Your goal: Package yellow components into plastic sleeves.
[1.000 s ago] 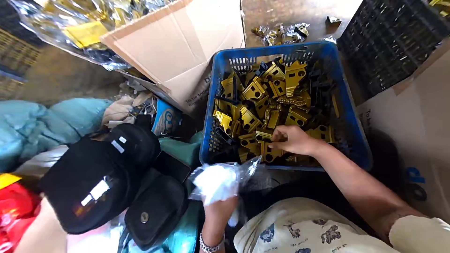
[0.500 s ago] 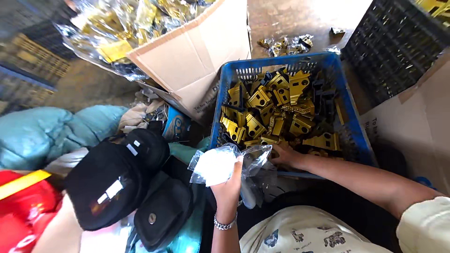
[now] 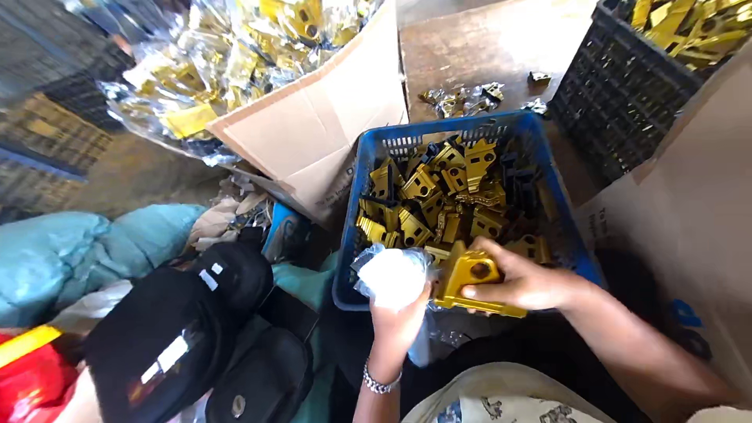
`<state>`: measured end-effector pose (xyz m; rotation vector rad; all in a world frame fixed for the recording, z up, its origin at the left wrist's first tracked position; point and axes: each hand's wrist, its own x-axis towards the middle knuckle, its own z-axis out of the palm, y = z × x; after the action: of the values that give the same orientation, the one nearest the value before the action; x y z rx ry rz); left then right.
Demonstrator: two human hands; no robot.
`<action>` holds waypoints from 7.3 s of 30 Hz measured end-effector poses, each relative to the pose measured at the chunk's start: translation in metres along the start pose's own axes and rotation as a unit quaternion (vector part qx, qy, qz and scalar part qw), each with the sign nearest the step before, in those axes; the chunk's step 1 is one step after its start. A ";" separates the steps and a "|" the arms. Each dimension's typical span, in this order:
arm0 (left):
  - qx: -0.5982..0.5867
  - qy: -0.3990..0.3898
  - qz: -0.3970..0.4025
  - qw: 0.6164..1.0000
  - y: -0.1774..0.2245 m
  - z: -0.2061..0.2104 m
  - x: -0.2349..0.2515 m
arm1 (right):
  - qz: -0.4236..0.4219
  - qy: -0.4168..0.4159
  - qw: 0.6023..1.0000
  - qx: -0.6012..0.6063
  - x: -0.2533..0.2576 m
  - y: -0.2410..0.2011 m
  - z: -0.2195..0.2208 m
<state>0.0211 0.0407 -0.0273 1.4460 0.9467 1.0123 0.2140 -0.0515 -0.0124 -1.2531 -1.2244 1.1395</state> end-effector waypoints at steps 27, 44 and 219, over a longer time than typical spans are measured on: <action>-0.066 -0.083 0.003 0.994 0.011 -0.019 -0.006 | 0.034 0.148 0.906 -0.394 0.010 -0.048 -0.075; -0.117 -0.155 -0.016 0.981 0.008 -0.002 -0.022 | -0.002 0.012 0.999 0.037 0.002 0.015 0.011; -0.079 -0.034 -0.032 0.996 0.014 0.013 -0.003 | -0.059 0.062 0.938 -0.337 0.015 0.034 0.050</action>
<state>0.0324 0.0328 -0.0141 1.3033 0.8404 0.9626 0.1667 -0.0335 -0.0487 -1.6920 -1.6363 0.5426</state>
